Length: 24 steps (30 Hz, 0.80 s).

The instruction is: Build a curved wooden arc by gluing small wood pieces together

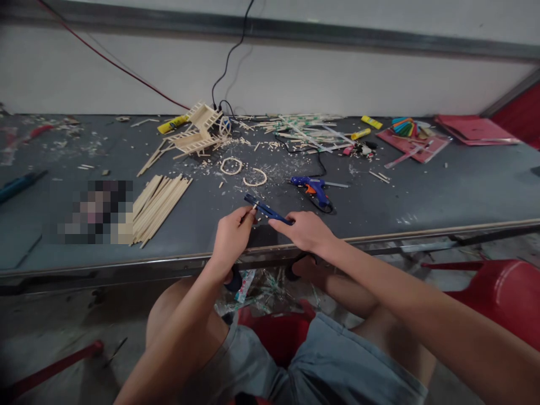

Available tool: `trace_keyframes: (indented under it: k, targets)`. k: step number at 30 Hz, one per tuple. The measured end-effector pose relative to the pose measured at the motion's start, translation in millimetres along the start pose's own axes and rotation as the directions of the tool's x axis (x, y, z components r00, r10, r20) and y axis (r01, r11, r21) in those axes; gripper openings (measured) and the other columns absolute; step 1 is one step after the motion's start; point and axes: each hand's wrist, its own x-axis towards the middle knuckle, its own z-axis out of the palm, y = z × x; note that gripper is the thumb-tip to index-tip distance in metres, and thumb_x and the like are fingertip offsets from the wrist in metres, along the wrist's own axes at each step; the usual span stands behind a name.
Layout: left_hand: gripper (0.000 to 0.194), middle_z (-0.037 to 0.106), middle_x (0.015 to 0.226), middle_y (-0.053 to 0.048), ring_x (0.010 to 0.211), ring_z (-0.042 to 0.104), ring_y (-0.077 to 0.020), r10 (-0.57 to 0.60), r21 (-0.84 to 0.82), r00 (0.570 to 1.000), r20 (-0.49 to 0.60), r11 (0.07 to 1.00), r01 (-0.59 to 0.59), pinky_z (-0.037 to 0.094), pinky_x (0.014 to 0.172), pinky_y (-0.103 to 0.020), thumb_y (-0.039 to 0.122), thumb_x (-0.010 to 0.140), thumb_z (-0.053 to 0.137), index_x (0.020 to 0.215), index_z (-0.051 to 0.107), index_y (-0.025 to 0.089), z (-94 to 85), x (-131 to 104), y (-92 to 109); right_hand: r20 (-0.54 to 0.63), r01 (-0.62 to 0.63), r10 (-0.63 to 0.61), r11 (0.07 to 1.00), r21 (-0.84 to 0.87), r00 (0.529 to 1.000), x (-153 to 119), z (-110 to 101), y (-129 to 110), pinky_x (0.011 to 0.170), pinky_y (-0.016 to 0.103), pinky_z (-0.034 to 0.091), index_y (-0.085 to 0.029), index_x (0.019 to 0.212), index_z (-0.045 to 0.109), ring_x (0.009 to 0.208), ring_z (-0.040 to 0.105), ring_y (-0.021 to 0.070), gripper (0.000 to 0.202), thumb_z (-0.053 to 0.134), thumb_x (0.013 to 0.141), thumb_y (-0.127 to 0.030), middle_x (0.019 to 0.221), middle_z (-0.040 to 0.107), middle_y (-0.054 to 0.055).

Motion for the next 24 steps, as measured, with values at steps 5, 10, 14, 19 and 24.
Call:
trace_keyframes:
  k: [5,10,14,19,24]
  targets:
    - [0.027,0.066,0.067,-0.003,0.062,0.057,-0.0165,-0.020,0.077,0.995,0.095,0.997,0.013,0.032,0.058,-0.024,0.027,0.091,0.044,0.073,0.063,0.020,3.0,2.7,-3.3,0.109,-0.071,0.069,0.997,0.020,0.992,-2.0,1.4,3.7,0.053,0.029,0.034,-0.021,0.056,0.055,0.057,0.057,0.0196,0.063,0.032,0.082,-0.074,0.061,0.064,0.006]
    - [0.029,0.063,0.063,-0.002,0.059,0.053,-0.0154,-0.036,0.087,0.987,0.154,0.996,0.023,0.029,0.057,-0.024,0.027,0.090,0.043,0.067,0.059,0.020,4.6,3.4,-3.4,0.138,-0.086,0.084,0.996,0.014,0.987,-3.6,4.5,6.4,0.053,0.030,0.034,-0.021,0.053,0.053,0.055,0.057,0.0200,0.066,0.030,0.081,-0.076,0.058,0.063,0.007]
    - [0.033,0.061,0.063,-0.001,0.057,0.051,-0.0143,-0.039,0.095,0.983,0.178,0.995,0.022,0.029,0.057,-0.024,0.032,0.092,0.040,0.068,0.058,0.020,-0.4,3.4,-3.8,0.089,-0.149,0.153,0.987,-0.058,0.984,-2.9,6.8,10.2,0.053,0.029,0.032,-0.021,0.056,0.054,0.058,0.057,0.0196,0.066,0.028,0.082,-0.075,0.061,0.063,0.007]
    - [0.032,0.066,0.067,-0.001,0.062,0.055,-0.0146,-0.062,0.096,0.974,0.216,0.994,0.042,0.032,0.059,-0.023,0.036,0.091,0.041,0.076,0.065,0.021,-14.1,8.1,-10.3,0.084,-0.103,0.117,0.983,-0.155,0.990,-2.2,6.1,18.6,0.057,0.030,0.032,-0.020,0.059,0.056,0.069,0.060,0.0230,0.066,0.027,0.083,-0.074,0.070,0.066,0.009]
    - [0.030,0.068,0.072,-0.003,0.065,0.056,-0.0158,-0.081,0.167,0.973,0.218,0.985,0.045,0.033,0.060,-0.025,0.035,0.090,0.043,0.079,0.067,0.021,-23.0,15.7,-19.4,0.091,-0.102,0.115,0.986,-0.134,0.989,-6.5,1.5,21.7,0.061,0.030,0.035,-0.020,0.069,0.062,0.074,0.062,0.0248,0.064,0.032,0.081,-0.075,0.076,0.069,0.011]
